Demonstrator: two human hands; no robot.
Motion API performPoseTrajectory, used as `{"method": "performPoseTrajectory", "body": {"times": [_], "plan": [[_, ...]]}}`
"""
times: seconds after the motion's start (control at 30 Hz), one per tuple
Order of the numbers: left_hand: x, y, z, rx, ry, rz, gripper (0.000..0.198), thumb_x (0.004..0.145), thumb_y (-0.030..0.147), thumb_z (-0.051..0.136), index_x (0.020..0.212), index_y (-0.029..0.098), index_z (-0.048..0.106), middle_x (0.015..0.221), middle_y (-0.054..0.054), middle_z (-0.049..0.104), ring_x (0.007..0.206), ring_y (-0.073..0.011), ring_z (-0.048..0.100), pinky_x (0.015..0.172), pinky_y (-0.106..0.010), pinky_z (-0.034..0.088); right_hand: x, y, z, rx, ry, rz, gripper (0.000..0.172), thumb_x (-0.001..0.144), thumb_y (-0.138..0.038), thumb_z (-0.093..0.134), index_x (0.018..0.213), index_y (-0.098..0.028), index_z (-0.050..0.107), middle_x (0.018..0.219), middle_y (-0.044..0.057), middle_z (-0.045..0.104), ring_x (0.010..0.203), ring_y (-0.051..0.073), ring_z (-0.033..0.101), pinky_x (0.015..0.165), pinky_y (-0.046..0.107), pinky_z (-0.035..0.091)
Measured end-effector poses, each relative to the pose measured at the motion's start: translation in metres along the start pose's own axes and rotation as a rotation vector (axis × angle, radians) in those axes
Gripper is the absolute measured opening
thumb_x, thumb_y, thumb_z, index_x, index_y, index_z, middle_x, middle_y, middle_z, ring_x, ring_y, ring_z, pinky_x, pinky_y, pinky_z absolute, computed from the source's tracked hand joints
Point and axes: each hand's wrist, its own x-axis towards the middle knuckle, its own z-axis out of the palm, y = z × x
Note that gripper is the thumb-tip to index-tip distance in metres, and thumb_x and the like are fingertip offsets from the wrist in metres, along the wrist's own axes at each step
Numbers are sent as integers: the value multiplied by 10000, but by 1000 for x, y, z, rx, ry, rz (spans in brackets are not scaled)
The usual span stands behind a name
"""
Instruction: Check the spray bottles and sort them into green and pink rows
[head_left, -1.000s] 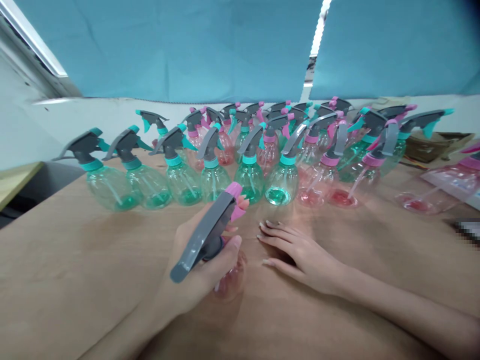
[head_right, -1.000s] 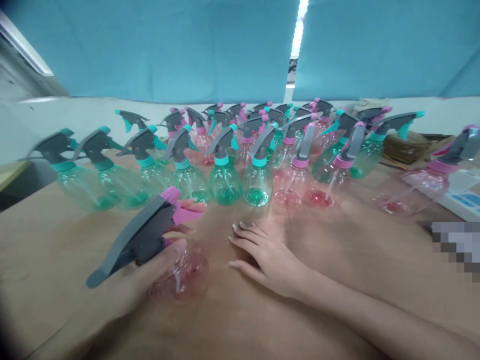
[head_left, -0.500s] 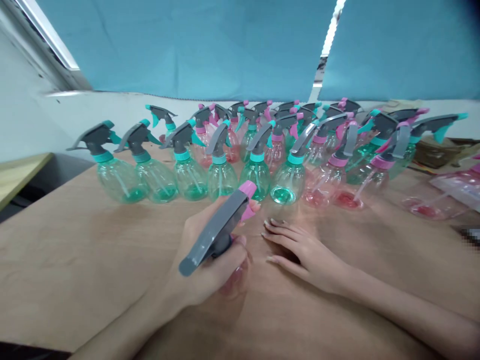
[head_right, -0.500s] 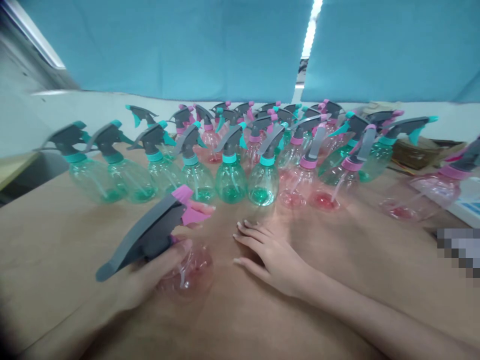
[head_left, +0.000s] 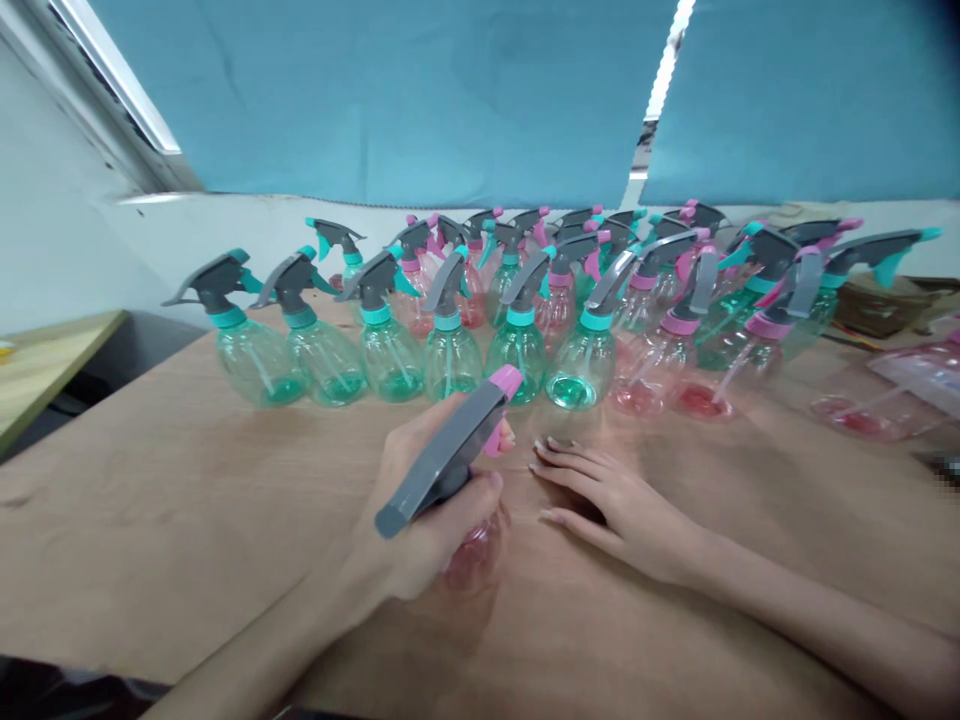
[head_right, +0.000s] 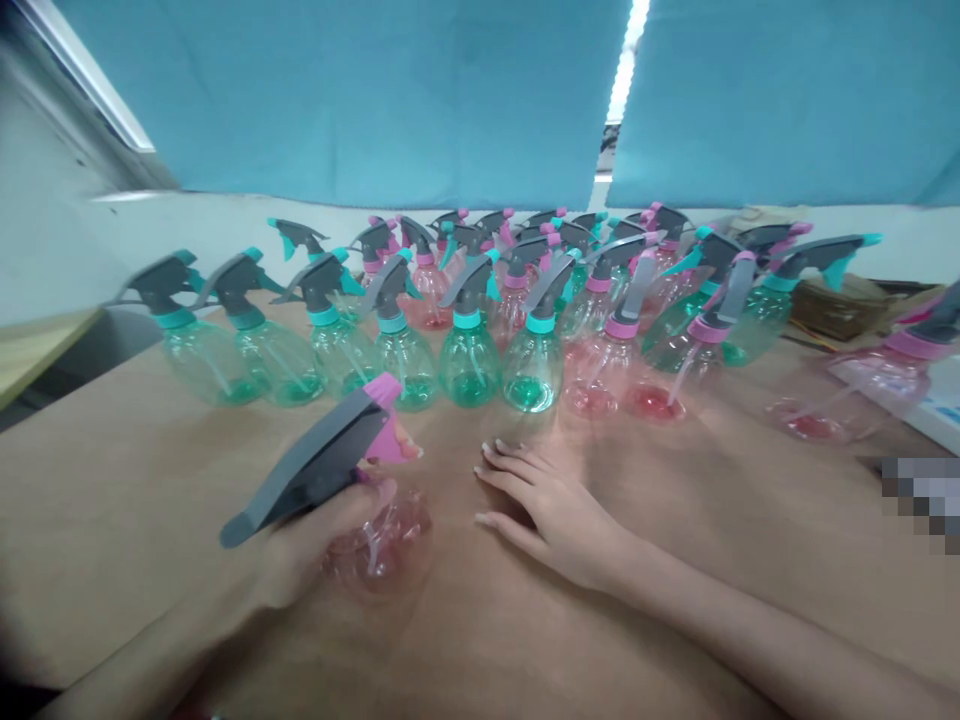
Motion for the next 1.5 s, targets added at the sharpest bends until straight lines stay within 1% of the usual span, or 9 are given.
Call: {"method": "performPoseTrajectory", "body": {"times": [0.13, 0.2, 0.33, 0.47, 0.6, 0.73, 0.93, 1.23, 1.5], "plan": [[0, 2, 3, 7, 50, -54, 268, 747, 192, 521, 994, 250, 608, 639, 65, 489, 511, -128, 411, 510, -257, 410, 0, 0, 1, 21, 17, -8, 476, 961, -456, 537, 1380, -230, 548, 1467, 98, 521, 1384, 279, 436, 1137, 526, 373], [0, 2, 4, 29, 71, -46, 291, 755, 169, 527, 1025, 244, 607, 750, 43, 580, 581, -130, 485, 610, -263, 493, 0, 0, 1, 19, 17, -8, 478, 960, -456, 539, 1379, -225, 549, 1466, 100, 521, 1383, 280, 437, 1138, 525, 371], [0, 1, 6, 2, 70, -22, 96, 777, 136, 539, 809, 224, 564, 963, 6, 639, 841, -146, 627, 870, -267, 539, 0, 1, 1, -4, -4, -6, 491, 968, -463, 522, 1372, -185, 553, 1464, 114, 521, 1387, 276, 431, 1143, 514, 369], [0, -1, 7, 16, 81, -36, 69, 787, 157, 540, 790, 224, 554, 918, 5, 614, 763, -143, 614, 750, -263, 550, 0, 1, 1, 7, 7, -13, 487, 965, -464, 528, 1372, -198, 553, 1462, 110, 524, 1384, 275, 436, 1140, 519, 371], [1, -4, 8, 14, 105, -25, 250, 763, 202, 551, 1002, 241, 613, 862, 12, 620, 675, -154, 595, 650, -278, 533, 0, 1, 1, 14, 17, -14, 485, 963, -462, 533, 1378, -210, 549, 1462, 106, 524, 1383, 275, 437, 1143, 521, 364], [2, -6, 8, 23, 110, -60, 394, 749, 211, 570, 1133, 277, 628, 918, 2, 664, 708, -177, 628, 685, -304, 550, 1, 0, 1, 15, 10, -6, 485, 963, -468, 528, 1375, -211, 553, 1462, 104, 524, 1383, 275, 438, 1146, 521, 359], [1, -9, 8, -8, 113, -22, 425, 764, 201, 567, 1179, 271, 629, 917, -7, 653, 704, -168, 620, 678, -300, 544, 0, 1, 1, 20, 25, -7, 483, 960, -465, 535, 1382, -231, 547, 1465, 98, 523, 1382, 278, 438, 1137, 522, 371], [2, -7, 10, -17, 110, -53, 398, 750, 187, 563, 1133, 268, 637, 920, 1, 662, 739, -180, 643, 702, -305, 552, 0, 0, 1, -6, 9, -13, 485, 969, -465, 519, 1371, -197, 550, 1459, 113, 526, 1381, 274, 441, 1139, 522, 372], [1, -8, 9, -29, 112, -42, 370, 743, 204, 565, 1105, 267, 607, 918, -1, 655, 763, -190, 648, 736, -318, 564, 1, -2, 2, 0, 44, -8, 477, 959, -443, 538, 1384, -226, 539, 1445, 111, 543, 1363, 281, 464, 1125, 527, 386]]}}
